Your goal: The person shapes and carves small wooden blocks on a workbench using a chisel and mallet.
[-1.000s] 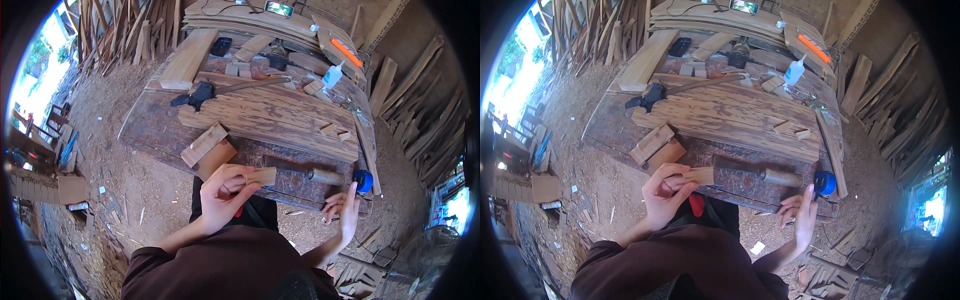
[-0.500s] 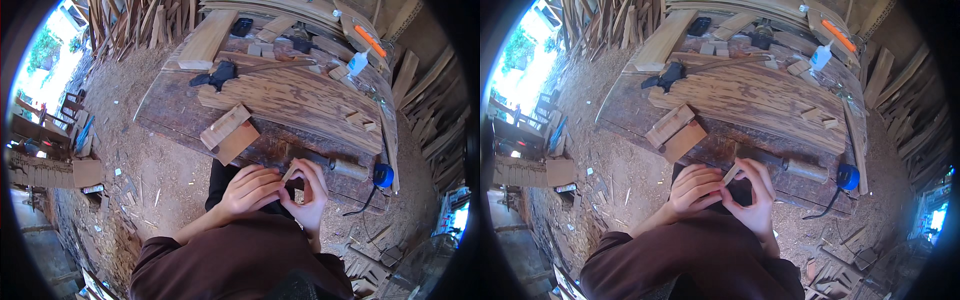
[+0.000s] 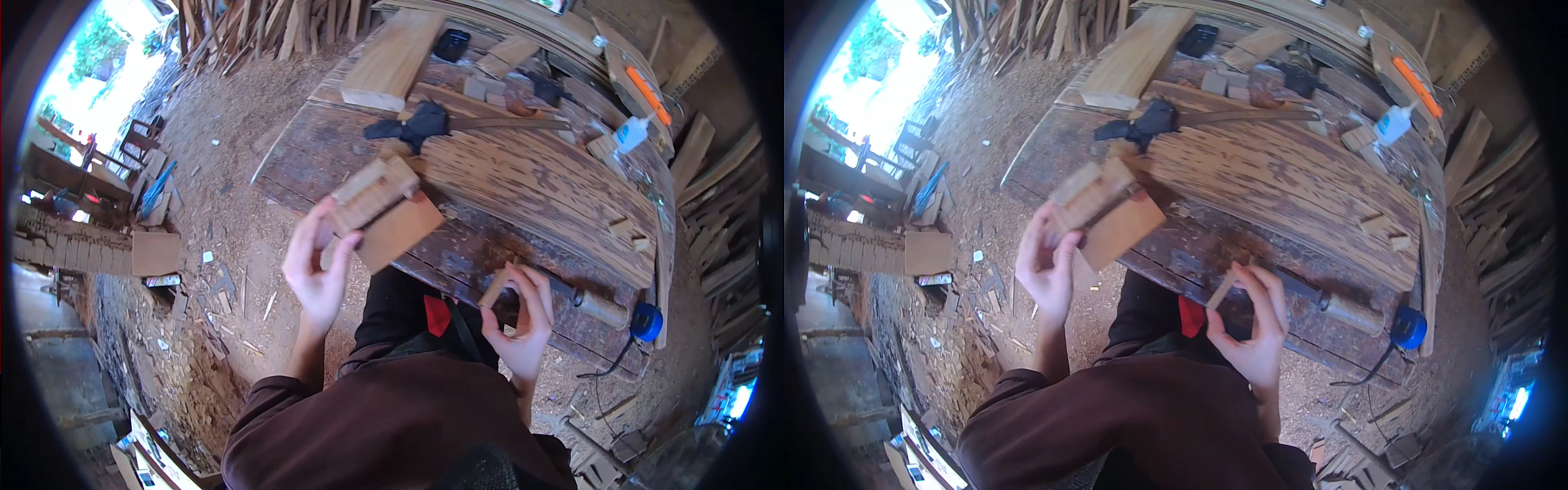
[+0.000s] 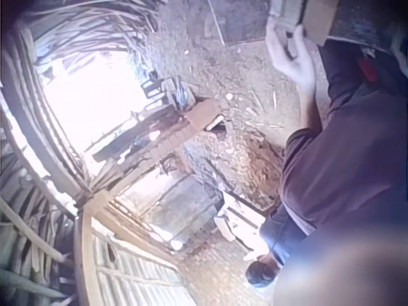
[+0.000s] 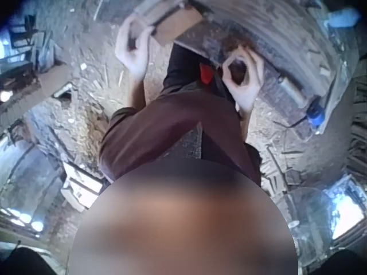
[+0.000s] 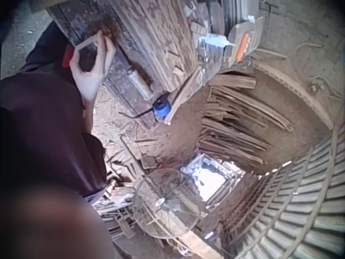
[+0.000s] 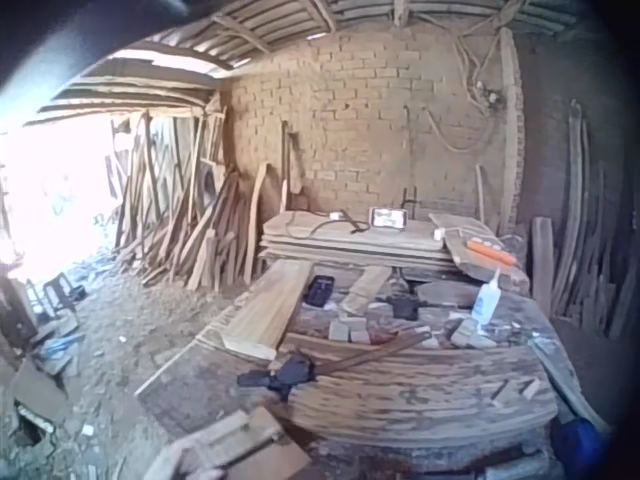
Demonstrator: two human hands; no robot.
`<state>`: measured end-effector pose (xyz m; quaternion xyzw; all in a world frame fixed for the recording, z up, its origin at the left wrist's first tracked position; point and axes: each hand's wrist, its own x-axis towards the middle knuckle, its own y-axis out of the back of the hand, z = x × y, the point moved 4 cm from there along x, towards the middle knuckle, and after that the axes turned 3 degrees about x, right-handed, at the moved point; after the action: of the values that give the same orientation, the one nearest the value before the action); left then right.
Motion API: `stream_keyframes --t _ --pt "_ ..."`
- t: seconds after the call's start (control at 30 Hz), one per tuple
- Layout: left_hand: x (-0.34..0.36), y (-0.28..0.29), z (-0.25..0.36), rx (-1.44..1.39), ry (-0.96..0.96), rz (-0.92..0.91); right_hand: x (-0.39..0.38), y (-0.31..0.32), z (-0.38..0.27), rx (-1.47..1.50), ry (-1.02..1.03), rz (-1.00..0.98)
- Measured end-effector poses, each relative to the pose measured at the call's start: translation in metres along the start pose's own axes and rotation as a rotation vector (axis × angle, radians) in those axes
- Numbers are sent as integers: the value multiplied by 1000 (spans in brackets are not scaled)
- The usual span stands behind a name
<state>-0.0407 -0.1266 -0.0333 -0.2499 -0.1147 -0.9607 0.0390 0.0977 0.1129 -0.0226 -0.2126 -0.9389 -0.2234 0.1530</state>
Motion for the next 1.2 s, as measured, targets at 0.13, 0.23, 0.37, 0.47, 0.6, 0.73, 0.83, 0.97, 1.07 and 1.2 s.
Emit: stream_keyframes --t 0.13,0.23,0.37,0.47,0.6,0.73,0.83,0.97,1.07,1.2 --pt "29 33 -15 -67 17 205 0 -1 5 70 -42 -18" --pt "50 40 -28 -90 40 221 6 -9 -2 73 -61 -39" --pt "70 39 -46 -99 15 217 15 -22 -12 67 -32 -83" --pt "81 27 -60 -96 51 6 23 -35 -23 34 11 -133" --pt "86 27 -58 70 -34 -57 42 -62 -36 14 64 -148" --pt "88 35 -67 97 -56 -76 63 -109 -38 52 130 -150" --pt "93 34 -62 154 -76 -96 74 -140 -38 -6 179 -103" --pt "93 35 -64 163 -99 -88 87 -166 -30 -104 197 32" --pt "92 36 -74 128 -102 -81 89 -175 -26 -151 164 48" --pt "92 35 -76 115 -116 -76 91 -178 -25 -128 93 58"
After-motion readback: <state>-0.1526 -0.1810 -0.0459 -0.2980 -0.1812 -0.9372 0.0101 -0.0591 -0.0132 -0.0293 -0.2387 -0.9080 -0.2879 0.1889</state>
